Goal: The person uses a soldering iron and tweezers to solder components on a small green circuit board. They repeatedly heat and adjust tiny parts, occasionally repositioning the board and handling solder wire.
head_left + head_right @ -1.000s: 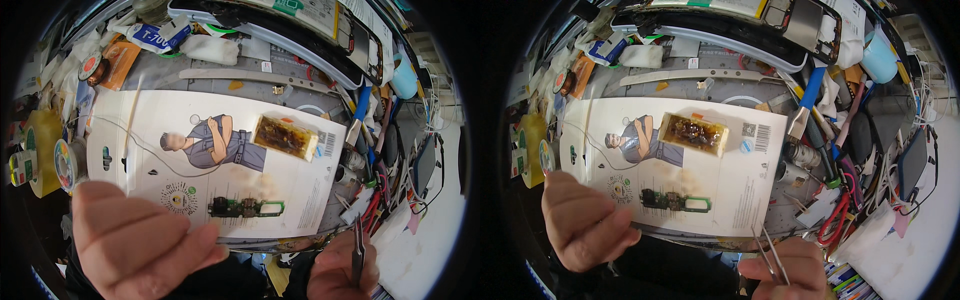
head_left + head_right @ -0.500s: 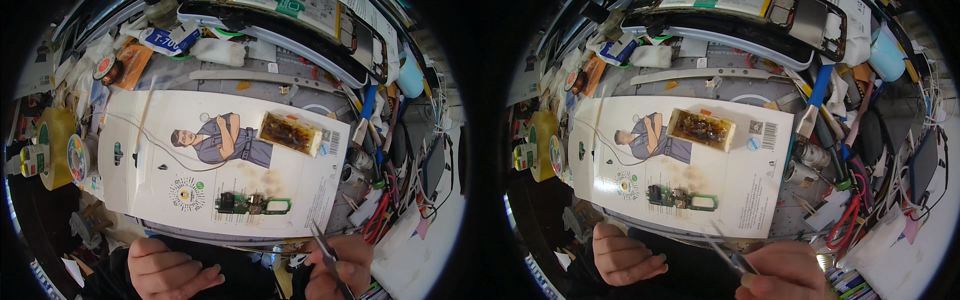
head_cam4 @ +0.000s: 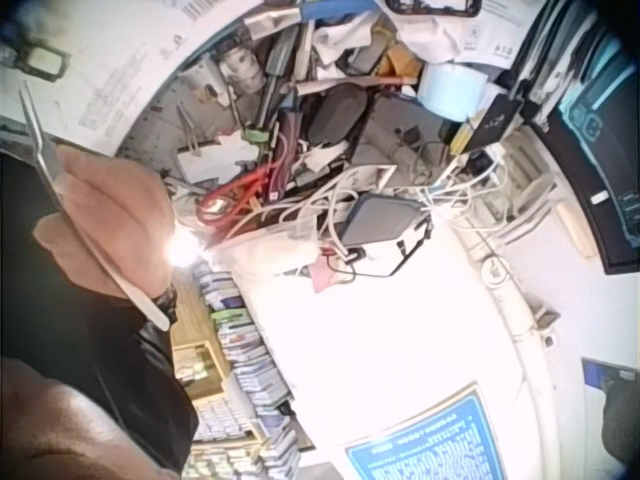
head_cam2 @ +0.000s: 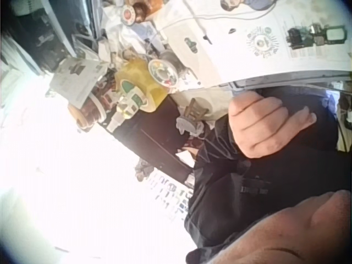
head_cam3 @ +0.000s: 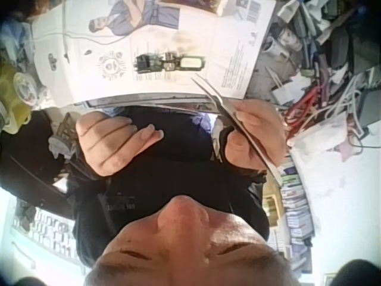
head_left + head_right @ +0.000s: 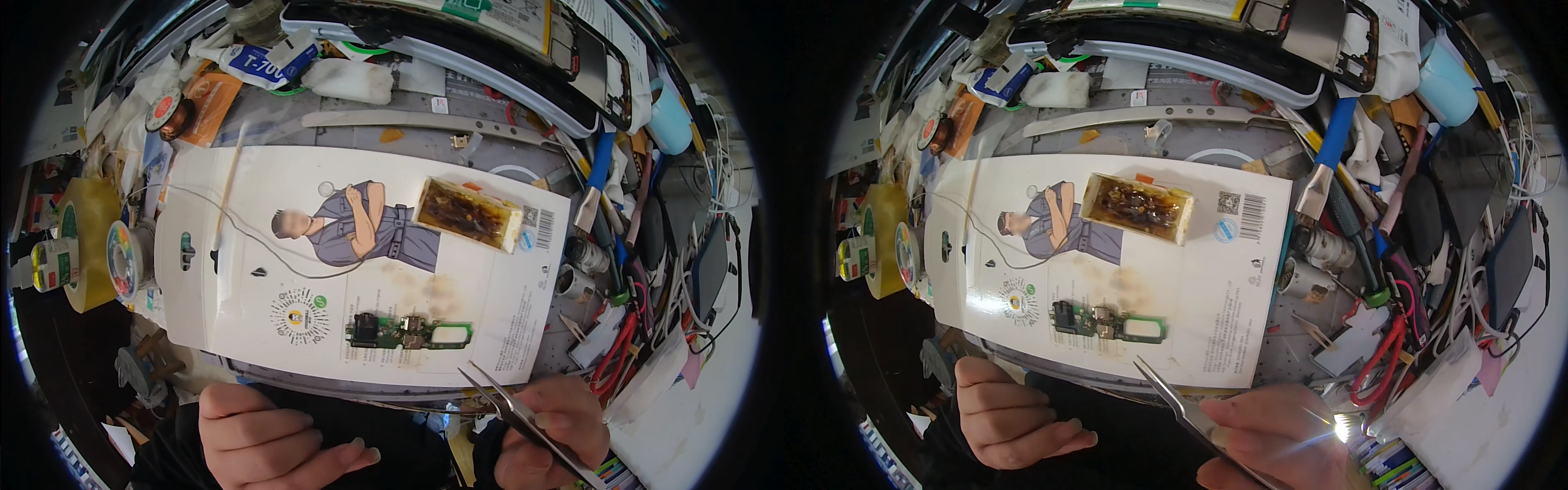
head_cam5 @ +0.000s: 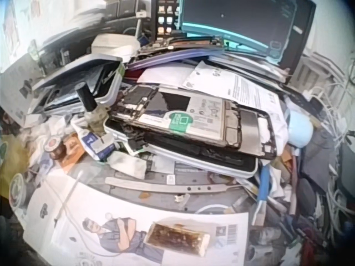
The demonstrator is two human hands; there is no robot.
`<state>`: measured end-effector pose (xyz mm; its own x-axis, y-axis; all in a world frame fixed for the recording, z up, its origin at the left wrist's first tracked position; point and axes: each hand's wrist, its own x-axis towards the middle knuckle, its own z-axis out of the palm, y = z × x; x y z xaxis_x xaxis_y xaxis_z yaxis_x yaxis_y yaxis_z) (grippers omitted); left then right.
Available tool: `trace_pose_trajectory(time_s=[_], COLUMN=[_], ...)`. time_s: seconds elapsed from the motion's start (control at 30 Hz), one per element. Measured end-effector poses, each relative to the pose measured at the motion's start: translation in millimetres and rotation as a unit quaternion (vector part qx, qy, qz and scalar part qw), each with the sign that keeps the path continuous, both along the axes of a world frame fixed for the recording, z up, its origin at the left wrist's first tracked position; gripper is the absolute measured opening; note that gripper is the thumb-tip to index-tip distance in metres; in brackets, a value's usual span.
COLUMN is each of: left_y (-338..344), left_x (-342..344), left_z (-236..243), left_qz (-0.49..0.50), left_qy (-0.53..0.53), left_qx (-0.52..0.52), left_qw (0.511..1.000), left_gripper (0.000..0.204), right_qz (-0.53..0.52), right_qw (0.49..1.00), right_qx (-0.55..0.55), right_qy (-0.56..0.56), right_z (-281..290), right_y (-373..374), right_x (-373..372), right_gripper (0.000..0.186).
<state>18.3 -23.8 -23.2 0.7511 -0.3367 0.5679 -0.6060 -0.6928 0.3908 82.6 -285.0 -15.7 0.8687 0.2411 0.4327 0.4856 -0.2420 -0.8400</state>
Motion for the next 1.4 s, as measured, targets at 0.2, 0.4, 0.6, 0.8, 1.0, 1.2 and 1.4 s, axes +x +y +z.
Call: trace_pose_trajectory(time_s=[0.2,0.4,0.6,0.8,1.0,1.2,1.4], left_y=[12,9,7,4,-4,-7,-8], left_x=[7,5,4,7,13,19,24], left_z=[1,3,9,8,-1,-13,-24], left_qz=[-0.038,0.009,0.029,0.037,0.034,0.035,0.039], left_qy=[-0.004,-0.010,0.018,0.014,-0.041,-0.111,-0.166], left_qx=[0.024,0.057,0.090,0.088,0.096,0.137,0.135], left_qw=[0.999,0.998,0.995,0.995,0.994,0.984,0.976], left_gripper=[0.031,0.030,0.022,0.021,0.021,0.019,0.019], right_qz=[-0.061,-0.063,-0.058,-0.063,-0.067,-0.079,-0.101], right_qw=[0.998,0.998,0.998,0.997,0.996,0.995,0.993], right_qx=[0.028,0.006,0.023,0.036,0.046,0.044,0.054], right_qy=[-0.020,0.001,0.005,-0.022,-0.026,-0.038,-0.020], right_z=[-7,-1,-2,-6,-8,-14,-13], right_y=[6,4,6,4,4,4,8], right_x=[-3,-4,-2,-3,-6,-7,-9], right_gripper=[0.039,0.040,0.039,0.041,0.041,0.042,0.043])
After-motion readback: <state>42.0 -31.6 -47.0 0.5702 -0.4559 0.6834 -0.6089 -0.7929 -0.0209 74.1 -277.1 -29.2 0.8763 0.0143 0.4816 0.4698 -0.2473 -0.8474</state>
